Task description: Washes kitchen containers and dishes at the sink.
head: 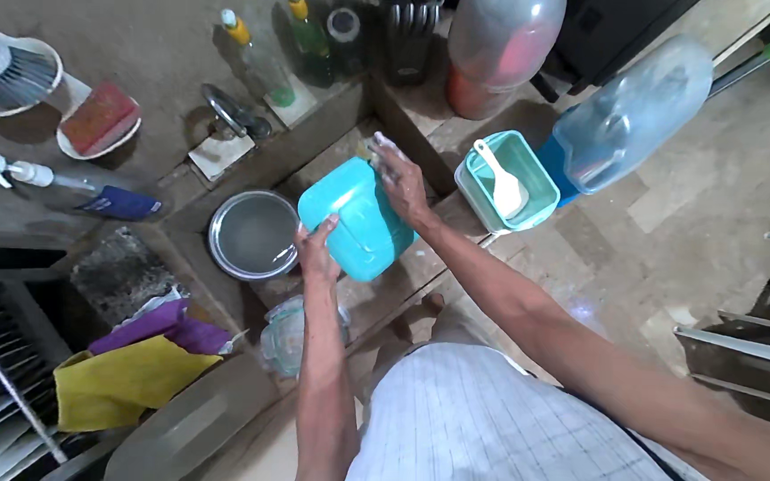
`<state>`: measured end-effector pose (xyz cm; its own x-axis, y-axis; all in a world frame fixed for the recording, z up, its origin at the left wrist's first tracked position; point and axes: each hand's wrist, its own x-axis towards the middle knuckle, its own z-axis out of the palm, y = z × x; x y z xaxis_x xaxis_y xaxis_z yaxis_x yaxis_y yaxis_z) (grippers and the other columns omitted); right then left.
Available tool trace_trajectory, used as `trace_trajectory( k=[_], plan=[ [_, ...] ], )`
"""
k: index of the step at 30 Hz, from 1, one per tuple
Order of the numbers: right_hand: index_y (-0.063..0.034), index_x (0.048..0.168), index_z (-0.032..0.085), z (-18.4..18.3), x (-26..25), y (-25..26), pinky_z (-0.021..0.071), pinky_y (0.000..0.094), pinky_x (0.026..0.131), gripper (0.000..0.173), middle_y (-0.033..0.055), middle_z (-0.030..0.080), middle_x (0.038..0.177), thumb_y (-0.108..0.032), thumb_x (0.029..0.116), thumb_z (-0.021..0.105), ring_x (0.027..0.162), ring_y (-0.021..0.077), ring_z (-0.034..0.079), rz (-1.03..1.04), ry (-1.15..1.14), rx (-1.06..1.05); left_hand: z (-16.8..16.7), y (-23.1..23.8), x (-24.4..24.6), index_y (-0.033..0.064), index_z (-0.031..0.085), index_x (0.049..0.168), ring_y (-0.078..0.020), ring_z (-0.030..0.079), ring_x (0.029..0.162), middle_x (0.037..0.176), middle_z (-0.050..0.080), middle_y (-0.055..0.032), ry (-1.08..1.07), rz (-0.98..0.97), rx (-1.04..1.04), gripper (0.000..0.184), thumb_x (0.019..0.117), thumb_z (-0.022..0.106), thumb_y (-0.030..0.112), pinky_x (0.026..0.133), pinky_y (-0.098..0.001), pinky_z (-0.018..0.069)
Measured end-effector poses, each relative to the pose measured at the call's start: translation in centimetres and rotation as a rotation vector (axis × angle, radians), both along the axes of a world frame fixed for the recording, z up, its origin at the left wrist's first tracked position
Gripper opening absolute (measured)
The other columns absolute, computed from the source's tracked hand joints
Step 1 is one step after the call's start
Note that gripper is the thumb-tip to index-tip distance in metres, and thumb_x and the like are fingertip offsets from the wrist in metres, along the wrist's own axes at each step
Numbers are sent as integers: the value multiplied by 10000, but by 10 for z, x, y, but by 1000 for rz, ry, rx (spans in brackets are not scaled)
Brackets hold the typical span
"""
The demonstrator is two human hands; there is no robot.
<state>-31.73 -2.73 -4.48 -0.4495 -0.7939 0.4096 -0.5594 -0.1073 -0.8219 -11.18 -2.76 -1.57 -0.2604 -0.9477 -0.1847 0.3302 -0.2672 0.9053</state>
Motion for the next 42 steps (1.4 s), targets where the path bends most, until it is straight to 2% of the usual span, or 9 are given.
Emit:
trace_trajectory(
  k=[4,8,11,13,16,20,25,36,42],
  plan=[
    [-51,1387,636,-27,8,26,568,399,948,362,155,686,1311,-123,1041,558,1089,249,706,-162,-114,155,-9,-2,-7,12,487,1365,-308,685,1082,1186,671,-178,81,161,24,446,957,654,71,951,-530,581],
    [-35,1458,562,-48,25,47,495,436,1094,416,172,607,1435,-140,1057,523,1282,284,624,-231,-217,343,-14,-5,-18,-13,519,1345,-307,687,1078,1172,677,-187,57,260,-9,408,969,652,70,949,-523,583],
    [1,1525,442,-42,47,53,497,498,1065,476,233,646,1327,-166,1081,484,1208,349,645,-246,-354,562,-21,-7,-32,-39,531,1332,-295,692,1067,1157,681,-189,1,331,-55,386,989,646,96,949,-509,587],
    [27,1464,491,-29,69,63,516,508,1041,428,244,649,1303,-154,1076,487,1183,361,655,-166,-340,623,-23,-10,-38,-36,537,1320,-269,700,1049,1139,687,-174,-78,398,-65,383,997,656,131,935,-482,598],
    [14,1361,624,-31,94,90,556,483,1012,353,210,616,1401,-80,1030,543,1195,348,670,-1,-89,470,-22,-17,-35,-37,555,1308,-234,703,1043,1132,693,-159,-210,454,-70,407,983,692,168,923,-440,608],
    [-144,1289,717,-35,86,104,570,511,924,336,153,598,1414,-80,978,607,1212,362,619,85,175,355,-12,-10,-25,-26,513,1366,-243,689,1088,1194,673,-168,-220,378,18,447,993,672,164,943,-457,598],
    [-164,1311,714,-45,40,56,517,516,999,351,160,626,1340,-117,994,568,1236,356,585,-121,132,392,-10,10,-24,-7,502,1372,-270,663,1125,1232,649,-168,-92,360,130,424,997,649,126,975,-494,569],
    [-119,1236,742,-16,35,22,450,510,1119,298,130,645,1357,-62,988,586,1333,313,552,108,175,118,-7,29,-28,-17,557,1308,-261,691,1058,1160,684,-160,-70,238,151,355,995,654,120,938,-480,589],
    [-163,1217,761,-29,19,47,469,545,1048,312,120,660,1321,-77,959,609,1288,373,547,98,247,183,-7,23,-21,0,557,1335,-272,685,1086,1193,679,-166,-45,198,178,365,1023,627,177,956,-489,581]
  ],
)
